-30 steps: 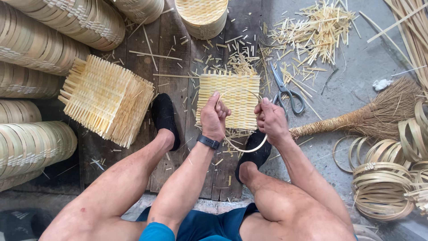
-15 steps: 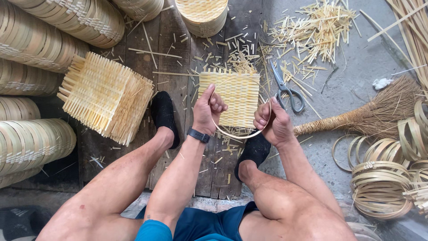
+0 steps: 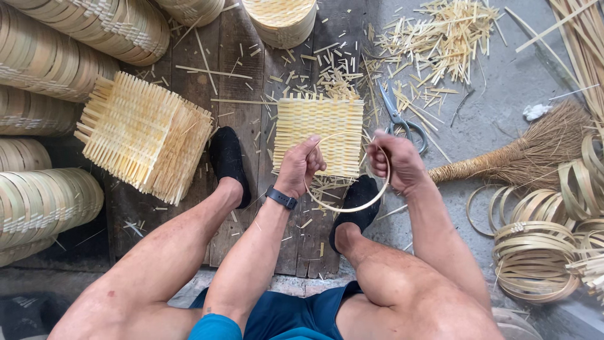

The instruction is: The person sits on the floor and repeatedly trims the edges of small woven bamboo baskets using shears. The person places each basket on a wooden block, cuts the protruding strips, and stacks the finished baskets.

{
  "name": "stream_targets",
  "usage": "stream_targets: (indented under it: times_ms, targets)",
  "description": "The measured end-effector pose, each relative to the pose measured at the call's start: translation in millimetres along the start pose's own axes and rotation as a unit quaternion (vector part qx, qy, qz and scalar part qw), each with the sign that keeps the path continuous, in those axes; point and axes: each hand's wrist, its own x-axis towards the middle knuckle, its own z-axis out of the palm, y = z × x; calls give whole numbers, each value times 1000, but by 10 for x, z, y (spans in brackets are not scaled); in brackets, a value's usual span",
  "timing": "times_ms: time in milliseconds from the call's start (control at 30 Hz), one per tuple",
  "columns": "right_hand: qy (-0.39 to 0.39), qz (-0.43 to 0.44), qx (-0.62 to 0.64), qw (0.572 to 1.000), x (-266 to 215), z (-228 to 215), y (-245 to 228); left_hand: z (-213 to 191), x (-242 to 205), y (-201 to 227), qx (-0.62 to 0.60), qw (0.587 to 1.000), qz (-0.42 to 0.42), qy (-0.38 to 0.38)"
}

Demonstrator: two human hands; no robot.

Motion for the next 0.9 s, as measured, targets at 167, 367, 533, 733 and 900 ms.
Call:
stream_targets:
  times_ms: [167, 367, 533, 733, 900]
  targets:
    - [-24, -18, 41, 999, 148, -25, 111, 8, -23, -22, -34, 999, 2, 0]
    - [-43, -40, 30, 998, 91, -38, 92, -10, -18, 63, -117, 992, 34, 41]
    - [-58, -103, -208, 971, -189, 42, -275, -4, -1, 259, -147, 986, 75, 26]
    - [-10, -118, -421, 899, -362, 159, -648, 81, 19, 434, -145, 981, 124, 40]
    - [84, -34, -408, 908, 13, 225, -490, -70, 215, 454, 63, 974, 189, 110]
